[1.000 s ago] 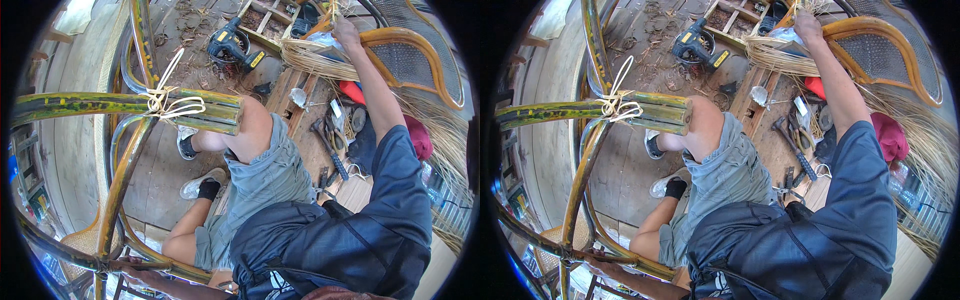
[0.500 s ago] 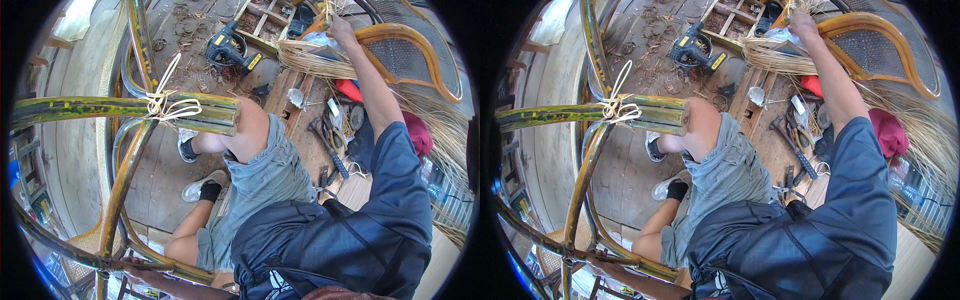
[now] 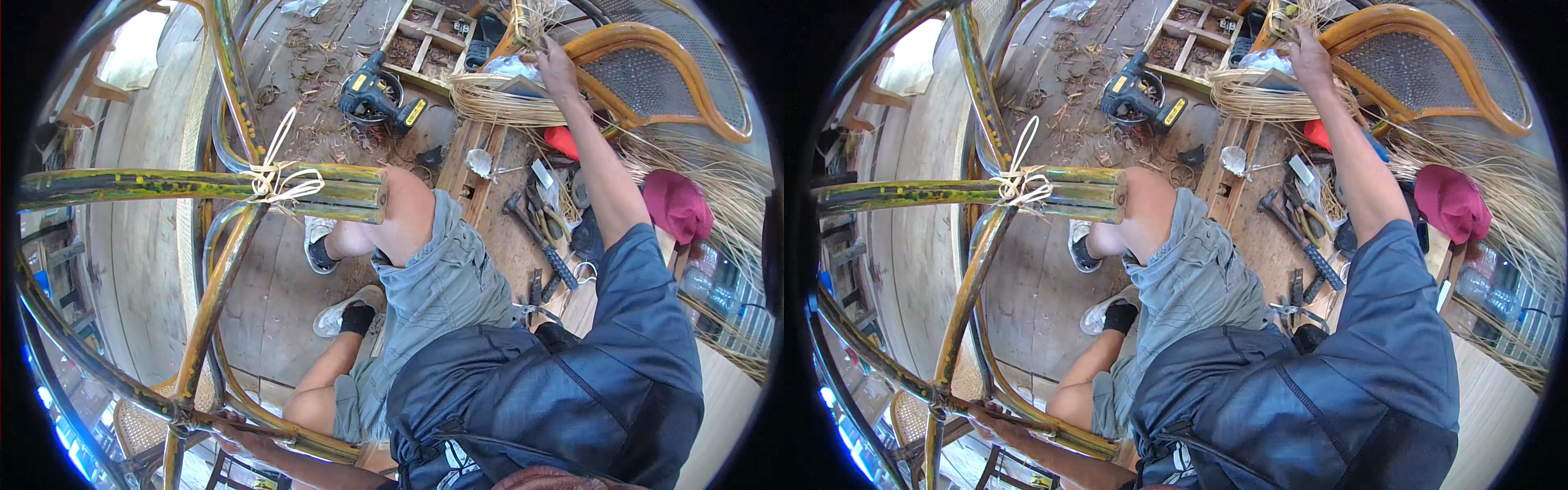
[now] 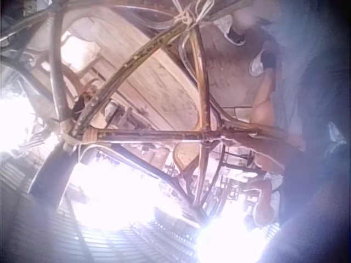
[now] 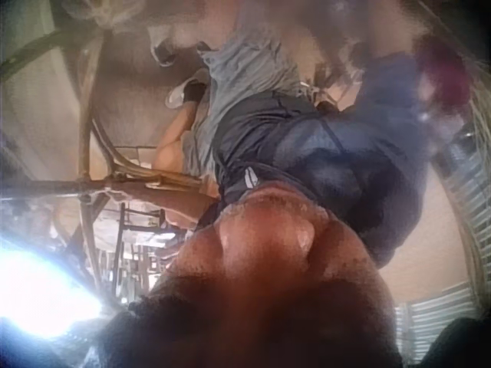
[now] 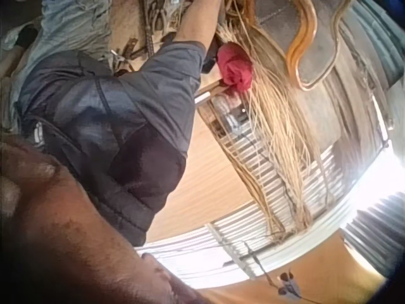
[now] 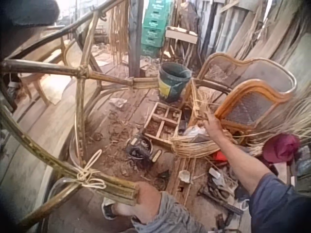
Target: The recorder is repairing or assembling a rattan chair frame using rattan strips, a hammer, and pliers.
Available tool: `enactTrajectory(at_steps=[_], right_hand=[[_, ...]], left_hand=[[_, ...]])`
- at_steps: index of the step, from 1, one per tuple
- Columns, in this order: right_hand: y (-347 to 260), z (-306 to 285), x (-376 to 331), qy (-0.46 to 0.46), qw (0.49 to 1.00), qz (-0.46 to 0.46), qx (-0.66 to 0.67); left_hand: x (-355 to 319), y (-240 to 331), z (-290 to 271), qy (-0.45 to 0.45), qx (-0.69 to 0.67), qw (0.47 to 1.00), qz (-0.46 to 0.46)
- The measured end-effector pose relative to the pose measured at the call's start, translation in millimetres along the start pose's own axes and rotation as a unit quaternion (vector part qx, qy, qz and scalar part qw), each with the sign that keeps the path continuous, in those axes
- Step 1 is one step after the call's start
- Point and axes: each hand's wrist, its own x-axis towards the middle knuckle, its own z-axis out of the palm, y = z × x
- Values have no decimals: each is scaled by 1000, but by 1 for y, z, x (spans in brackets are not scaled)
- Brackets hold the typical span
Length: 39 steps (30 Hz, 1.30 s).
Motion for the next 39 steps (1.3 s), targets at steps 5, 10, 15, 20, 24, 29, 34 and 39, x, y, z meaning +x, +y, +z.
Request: enactTrajectory(at_steps=[5,10,15,20,24,29,34,39], right_hand=[[-56,-12,-39,-42,964,133,226],[-136,-26,-94,-152,935,137,289],[-228,-10,-136,-197,893,67,400],[-302,-2,-151,-96,948,-163,257],[-307,6,-160,-140,954,-168,204],[-303,11,-162,-143,952,-159,221],[-317,-7,-164,-218,946,-213,111],[-308,-1,-161,-203,953,-219,58]], left_hand=[[3,29,-16,21,3,999,39],[-14,40,-51,221,174,944,170],[-4,33,-44,181,108,956,203],[-15,43,-36,216,259,913,229],[-34,54,-26,209,248,932,161],[-47,28,-34,254,245,907,230],[-74,14,-78,247,138,951,122],[-71,-12,-135,308,241,919,54]])
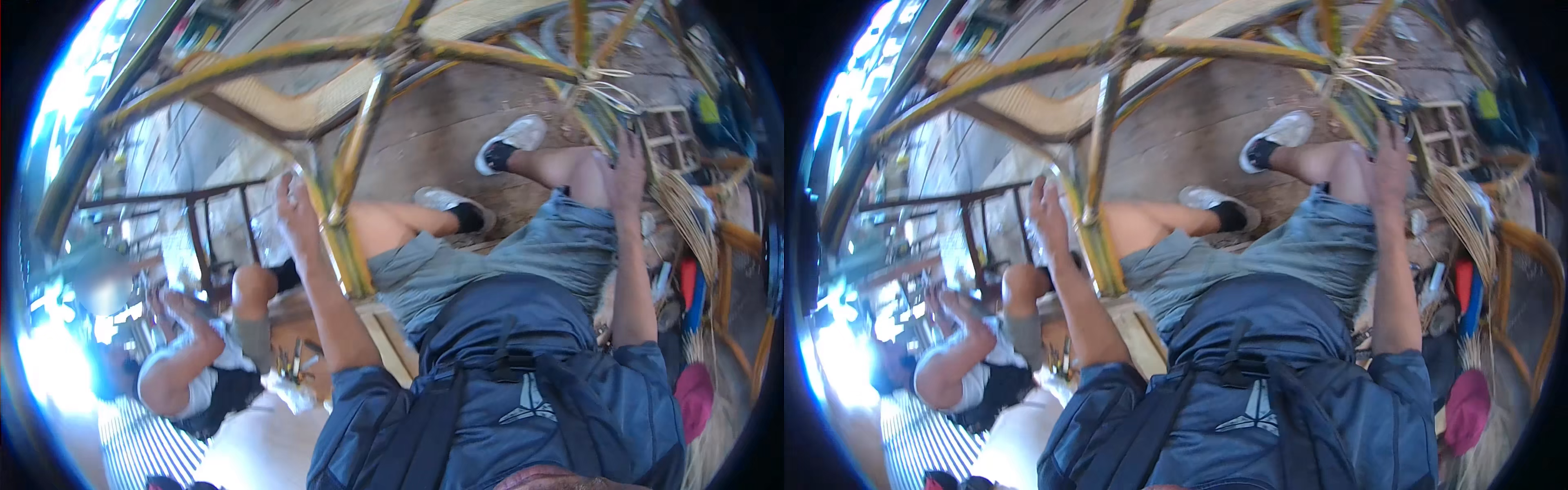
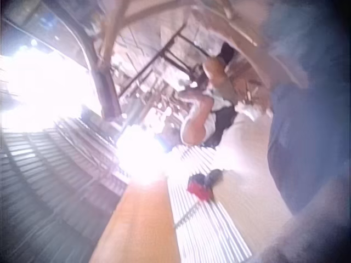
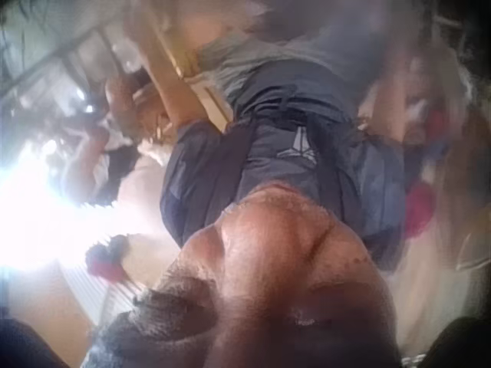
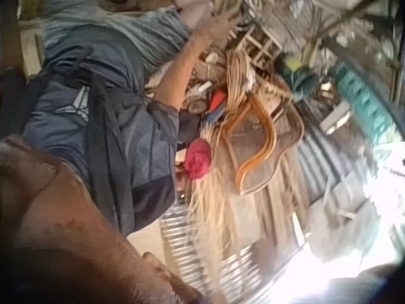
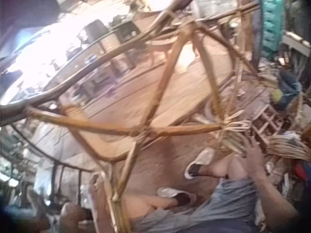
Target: The recorder is repairing or assembling a rattan chair frame using rattan strips, a hammer, and pliers.
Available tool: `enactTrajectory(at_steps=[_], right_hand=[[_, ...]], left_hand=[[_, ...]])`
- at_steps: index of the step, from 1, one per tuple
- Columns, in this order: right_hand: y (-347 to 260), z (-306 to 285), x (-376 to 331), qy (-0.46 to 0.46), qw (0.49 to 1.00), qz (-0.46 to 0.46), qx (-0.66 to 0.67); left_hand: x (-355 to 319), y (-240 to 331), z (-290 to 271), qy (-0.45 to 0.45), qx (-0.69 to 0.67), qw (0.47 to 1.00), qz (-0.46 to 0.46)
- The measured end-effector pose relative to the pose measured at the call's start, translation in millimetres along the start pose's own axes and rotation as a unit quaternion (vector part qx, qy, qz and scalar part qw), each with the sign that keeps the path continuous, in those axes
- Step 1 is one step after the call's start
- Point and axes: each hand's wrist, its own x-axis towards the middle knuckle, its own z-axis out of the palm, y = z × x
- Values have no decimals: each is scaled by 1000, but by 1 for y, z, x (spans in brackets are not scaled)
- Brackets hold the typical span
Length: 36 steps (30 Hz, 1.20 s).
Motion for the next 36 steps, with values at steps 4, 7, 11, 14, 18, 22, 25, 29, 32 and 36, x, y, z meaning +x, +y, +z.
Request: enactTrajectory(at_steps=[4,7,11,14,18,22,25,29,32,36], right_hand=[[10,13,2,22,998,-45,44],[8,18,2,29,999,-29,1],[6,14,0,26,999,-28,25],[3,13,0,27,999,-30,-2],[5,13,-1,27,999,-32,10],[15,19,0,32,999,-42,0],[14,19,0,23,999,-31,-16],[12,21,1,24,999,-40,13],[31,28,1,21,999,-46,-1],[15,19,4,38,998,-46,-6]], left_hand=[[34,-64,4,74,60,995,-35],[43,-78,11,-73,-203,949,-229],[61,-92,27,-165,-260,924,-227],[67,-94,38,-172,-261,909,-276],[67,-98,43,-201,-360,853,-320],[68,-103,46,-207,-357,856,-312],[70,-101,46,-217,-274,885,-308],[69,-94,44,-208,-301,876,-315],[69,-93,42,-208,-285,888,-295],[57,-73,41,-95,-108,972,-187]])
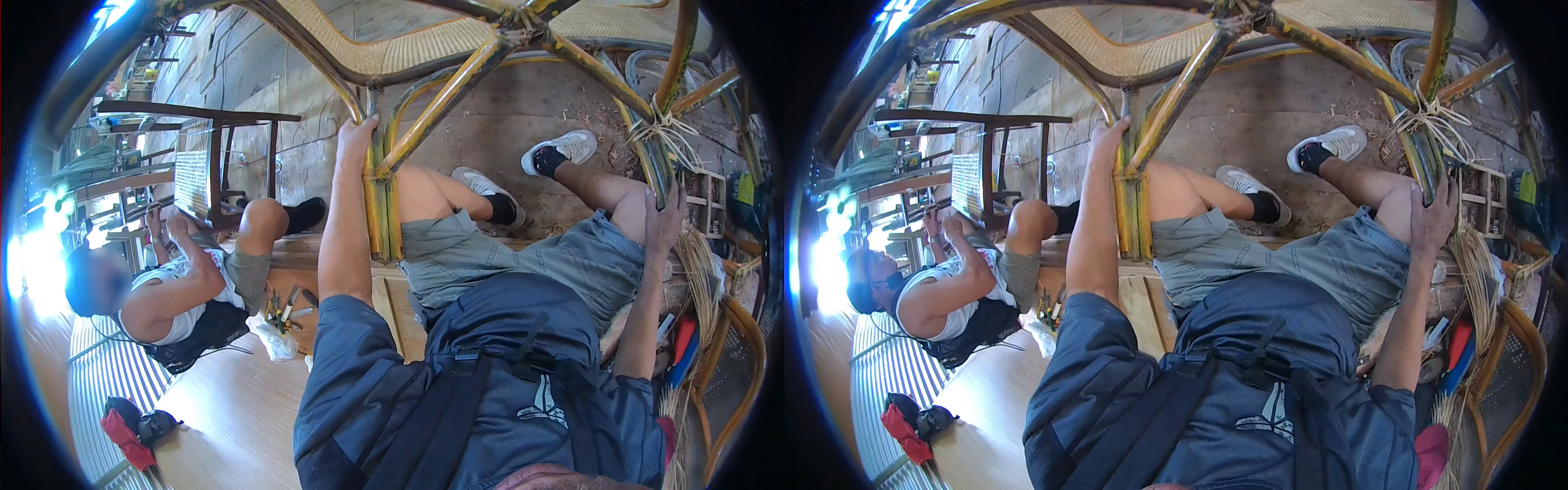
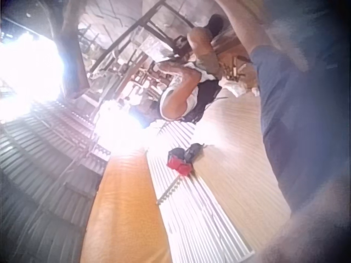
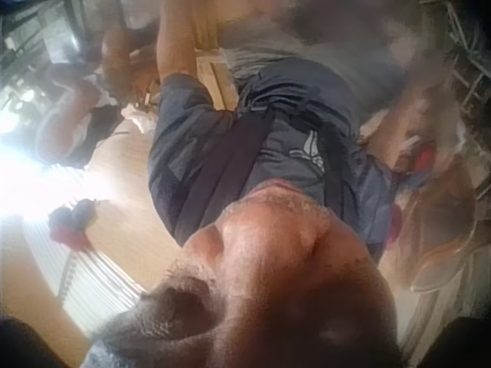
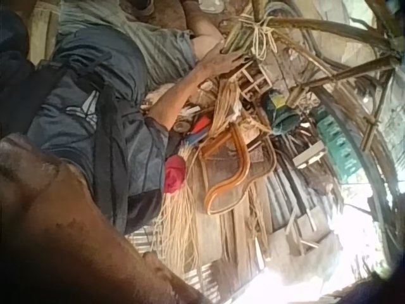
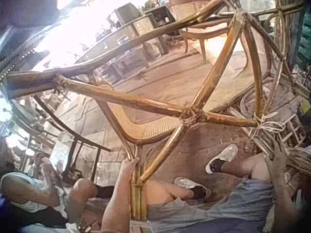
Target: The recorder is repairing or assembling a rattan chair frame using rattan strips, a hammer, and pliers.
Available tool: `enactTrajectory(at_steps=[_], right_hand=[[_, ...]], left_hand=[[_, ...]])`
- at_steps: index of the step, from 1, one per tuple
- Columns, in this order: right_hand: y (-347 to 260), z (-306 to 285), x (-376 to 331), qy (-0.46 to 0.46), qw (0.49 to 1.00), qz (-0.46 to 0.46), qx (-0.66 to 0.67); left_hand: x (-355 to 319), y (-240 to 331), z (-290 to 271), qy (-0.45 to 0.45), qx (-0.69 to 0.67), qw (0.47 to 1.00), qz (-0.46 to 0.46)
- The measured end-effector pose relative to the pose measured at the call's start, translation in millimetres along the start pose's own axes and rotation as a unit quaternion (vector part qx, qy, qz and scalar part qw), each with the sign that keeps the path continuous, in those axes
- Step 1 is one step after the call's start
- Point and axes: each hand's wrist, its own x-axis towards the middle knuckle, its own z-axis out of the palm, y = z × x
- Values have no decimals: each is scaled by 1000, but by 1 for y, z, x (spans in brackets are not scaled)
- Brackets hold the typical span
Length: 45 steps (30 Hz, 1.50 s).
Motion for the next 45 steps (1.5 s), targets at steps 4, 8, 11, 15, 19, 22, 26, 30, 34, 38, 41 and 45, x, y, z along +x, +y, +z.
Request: enactTrajectory(at_steps=[4,8,11,15,19,22,26,30,34,38,41,45], right_hand=[[-20,-5,2,-4,1000,12,25],[-14,-7,-7,-18,999,36,29],[-5,-13,-12,3,999,3,43],[30,-27,-30,26,987,46,149],[55,-63,-53,94,969,143,178],[155,-81,-133,114,945,267,149],[147,-123,-190,52,897,419,130],[120,-98,-267,-2,910,406,79],[80,-101,-316,-118,876,465,53],[45,-117,-341,-184,844,499,62],[31,-123,-364,-308,812,492,56],[29,-132,-392,-389,796,458,76]], left_hand=[[3,-15,5,311,200,872,321],[-54,65,23,209,79,893,391],[-107,146,48,-72,-49,938,336],[-113,211,81,-141,203,922,298],[-63,192,56,-39,277,774,568],[-81,203,80,-190,-141,947,217],[-87,201,101,-212,-139,929,271],[-88,202,101,-174,-103,946,255],[-95,205,97,-185,-132,940,254],[-104,207,98,-182,-123,941,257],[-105,209,98,-194,-112,939,262],[-99,209,101,-213,-113,929,280]])
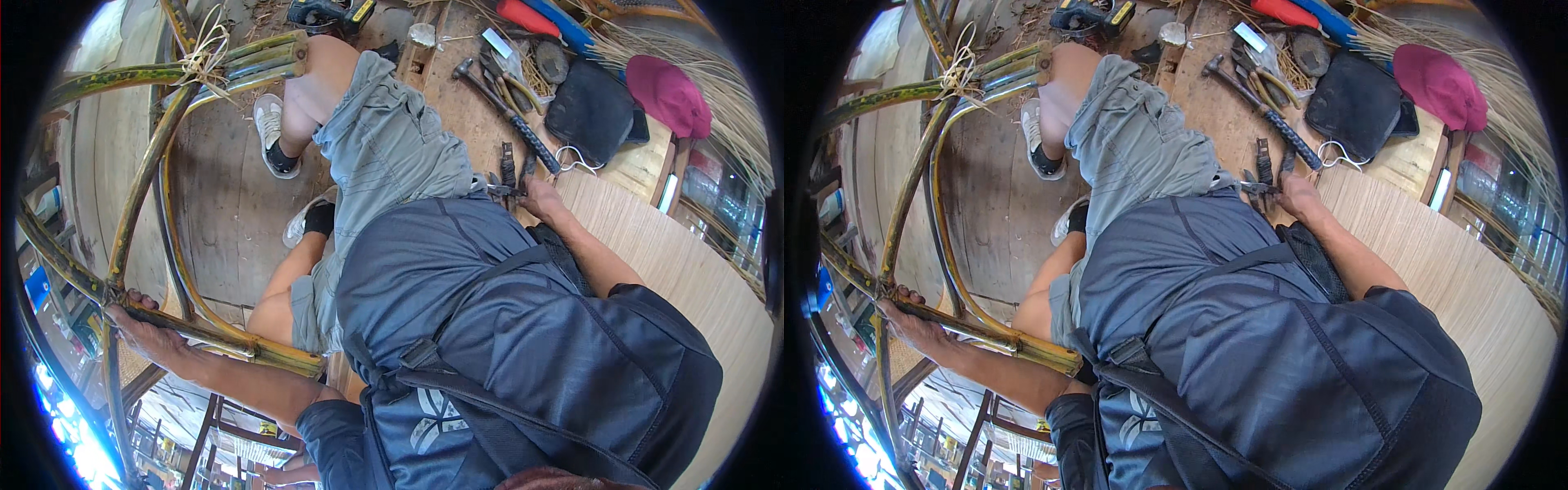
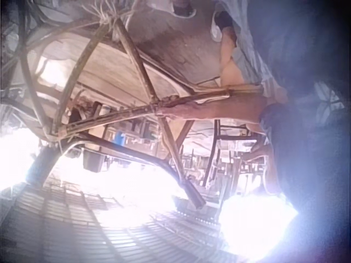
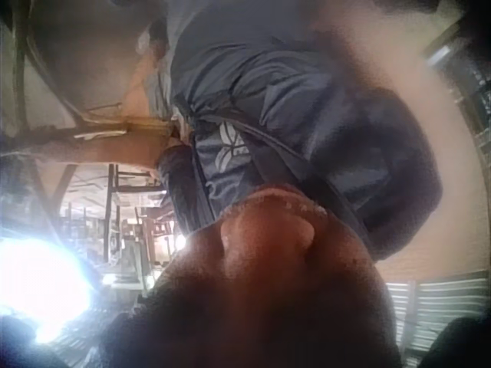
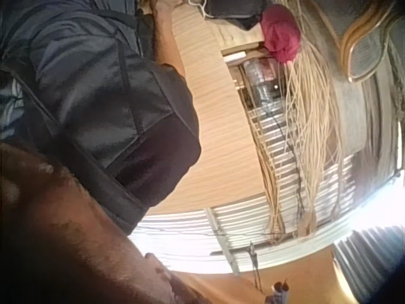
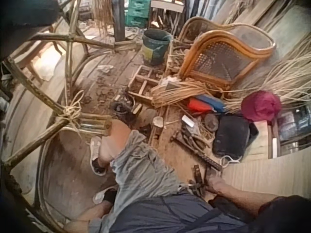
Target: The recorder is repairing or assembling a rattan chair frame using rattan strips, a hammer, and pliers.
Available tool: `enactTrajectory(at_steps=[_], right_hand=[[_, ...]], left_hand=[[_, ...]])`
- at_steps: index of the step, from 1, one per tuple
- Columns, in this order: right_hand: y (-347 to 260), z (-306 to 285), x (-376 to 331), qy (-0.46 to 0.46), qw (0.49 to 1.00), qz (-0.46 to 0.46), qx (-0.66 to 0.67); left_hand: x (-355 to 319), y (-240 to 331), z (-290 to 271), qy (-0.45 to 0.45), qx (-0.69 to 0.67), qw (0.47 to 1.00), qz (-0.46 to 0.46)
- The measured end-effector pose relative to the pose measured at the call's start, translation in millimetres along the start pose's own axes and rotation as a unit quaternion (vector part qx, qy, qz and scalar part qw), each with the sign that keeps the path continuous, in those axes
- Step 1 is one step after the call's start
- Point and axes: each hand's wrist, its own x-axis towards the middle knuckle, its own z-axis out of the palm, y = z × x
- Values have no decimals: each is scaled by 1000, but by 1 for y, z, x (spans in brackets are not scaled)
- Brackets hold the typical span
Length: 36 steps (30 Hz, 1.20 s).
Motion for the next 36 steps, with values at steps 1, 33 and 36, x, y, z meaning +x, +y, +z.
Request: enactTrajectory(at_steps=[1,33,36], right_hand=[[-3,4,3,-8,999,37,-7],[-280,-123,26,-372,764,-277,449],[-372,-112,23,-449,700,-338,441]], left_hand=[[0,0,4,-4,-16,1000,3],[-10,-17,-26,-110,-178,978,4],[-19,-8,-21,-62,-66,995,44]])
